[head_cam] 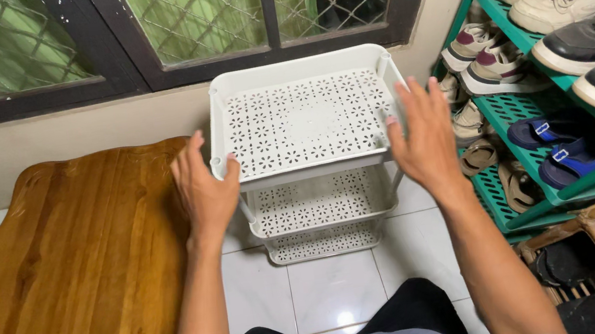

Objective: The person assembles a white plastic storage shelf by inserting vertical support poles into the corners of perforated trays and stacking the trays to form a three-tier unit. The person handles the trays and poles by hand, aligning and securing each layer.

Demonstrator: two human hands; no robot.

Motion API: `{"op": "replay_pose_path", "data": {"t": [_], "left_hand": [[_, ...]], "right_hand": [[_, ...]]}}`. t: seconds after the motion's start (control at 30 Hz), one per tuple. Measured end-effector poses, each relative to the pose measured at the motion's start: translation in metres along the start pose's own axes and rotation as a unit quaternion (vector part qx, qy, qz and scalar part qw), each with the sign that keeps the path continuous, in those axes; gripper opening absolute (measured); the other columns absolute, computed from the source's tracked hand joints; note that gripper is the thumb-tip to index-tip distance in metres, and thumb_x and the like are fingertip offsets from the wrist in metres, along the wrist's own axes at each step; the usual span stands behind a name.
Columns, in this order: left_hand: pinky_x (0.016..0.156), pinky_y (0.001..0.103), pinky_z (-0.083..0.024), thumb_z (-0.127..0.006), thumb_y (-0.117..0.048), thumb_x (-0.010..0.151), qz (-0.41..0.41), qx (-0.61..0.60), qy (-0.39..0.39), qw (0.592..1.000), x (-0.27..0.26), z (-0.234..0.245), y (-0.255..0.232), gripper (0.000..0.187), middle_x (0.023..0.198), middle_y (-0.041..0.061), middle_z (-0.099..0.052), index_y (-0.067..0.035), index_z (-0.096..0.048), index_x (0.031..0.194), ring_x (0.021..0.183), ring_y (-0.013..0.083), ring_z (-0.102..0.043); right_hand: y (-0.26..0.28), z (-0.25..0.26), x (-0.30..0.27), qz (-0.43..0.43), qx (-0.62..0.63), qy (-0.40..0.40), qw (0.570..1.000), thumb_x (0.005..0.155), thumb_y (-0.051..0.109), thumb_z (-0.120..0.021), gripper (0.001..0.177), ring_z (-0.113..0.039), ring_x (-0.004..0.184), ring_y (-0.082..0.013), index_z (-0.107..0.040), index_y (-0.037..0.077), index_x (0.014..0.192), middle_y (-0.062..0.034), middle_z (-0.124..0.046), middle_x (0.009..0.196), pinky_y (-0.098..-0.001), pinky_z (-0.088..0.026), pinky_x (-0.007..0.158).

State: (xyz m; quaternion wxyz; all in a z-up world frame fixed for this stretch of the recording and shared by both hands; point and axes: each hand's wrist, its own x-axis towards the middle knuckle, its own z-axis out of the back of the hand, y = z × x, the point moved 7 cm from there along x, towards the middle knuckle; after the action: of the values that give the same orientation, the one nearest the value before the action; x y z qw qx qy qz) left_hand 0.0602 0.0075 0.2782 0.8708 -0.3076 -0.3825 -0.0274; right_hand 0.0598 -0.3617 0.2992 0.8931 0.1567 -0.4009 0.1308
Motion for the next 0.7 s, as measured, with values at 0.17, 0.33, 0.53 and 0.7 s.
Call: {"op": "replay_pose_path", "data": {"t": [0.17, 0.33, 0.53, 0.7], "left_hand": [[0.109, 0.059, -0.039, -0.091, -0.049, 0.06, -0.267, 0.071, 0.142, 0.95, -0.02, -0.025, -0.101, 0.089, 0.124, 0.026, -0.062, 0.001, -0.06, 0.127, 0.122, 0.0408, -0.053], [0.089, 0.045, -0.052, -0.09, -0.023, 0.063, -0.241, 0.133, 0.19, 0.942, -0.017, -0.039, -0.1, 0.067, 0.103, 0.013, -0.071, -0.003, -0.065, 0.122, 0.099, 0.0283, -0.069], [0.058, 0.039, -0.056, -0.089, -0.018, 0.066, -0.246, 0.142, 0.192, 0.939, -0.019, -0.051, -0.084, 0.037, 0.073, 0.01, -0.07, -0.004, -0.067, 0.091, 0.066, 0.0268, -0.072], [0.056, 0.04, -0.056, -0.086, -0.016, 0.066, -0.234, 0.125, 0.216, 0.94, -0.021, -0.052, -0.075, 0.03, 0.07, 0.012, -0.072, -0.004, -0.068, 0.087, 0.063, 0.0269, -0.072]], "right_hand": [[0.079, -0.007, -0.001, 0.092, -0.009, 0.123, 0.988, 0.089, 0.044, -0.073, 0.06, -0.047, 0.138, -0.0408, -0.061, 0.01, 0.137, -0.0169, -0.06, 0.14, -0.0578, -0.034, 0.115], [0.079, -0.009, 0.004, 0.11, -0.028, 0.145, 0.983, 0.069, 0.046, -0.083, 0.069, -0.059, 0.125, -0.0325, -0.066, 0.009, 0.125, -0.0131, -0.068, 0.128, -0.0527, -0.041, 0.107], [0.08, -0.013, 0.0, 0.128, -0.043, 0.109, 0.985, 0.068, 0.036, -0.086, 0.044, -0.07, 0.093, -0.027, -0.065, 0.01, 0.097, -0.0081, -0.073, 0.091, -0.0447, -0.052, 0.091], [0.082, -0.014, -0.003, 0.138, -0.021, 0.121, 0.983, 0.066, 0.038, -0.087, 0.041, -0.065, 0.065, -0.0294, -0.062, 0.011, 0.082, -0.008, -0.065, 0.065, -0.0436, -0.051, 0.062]]}}
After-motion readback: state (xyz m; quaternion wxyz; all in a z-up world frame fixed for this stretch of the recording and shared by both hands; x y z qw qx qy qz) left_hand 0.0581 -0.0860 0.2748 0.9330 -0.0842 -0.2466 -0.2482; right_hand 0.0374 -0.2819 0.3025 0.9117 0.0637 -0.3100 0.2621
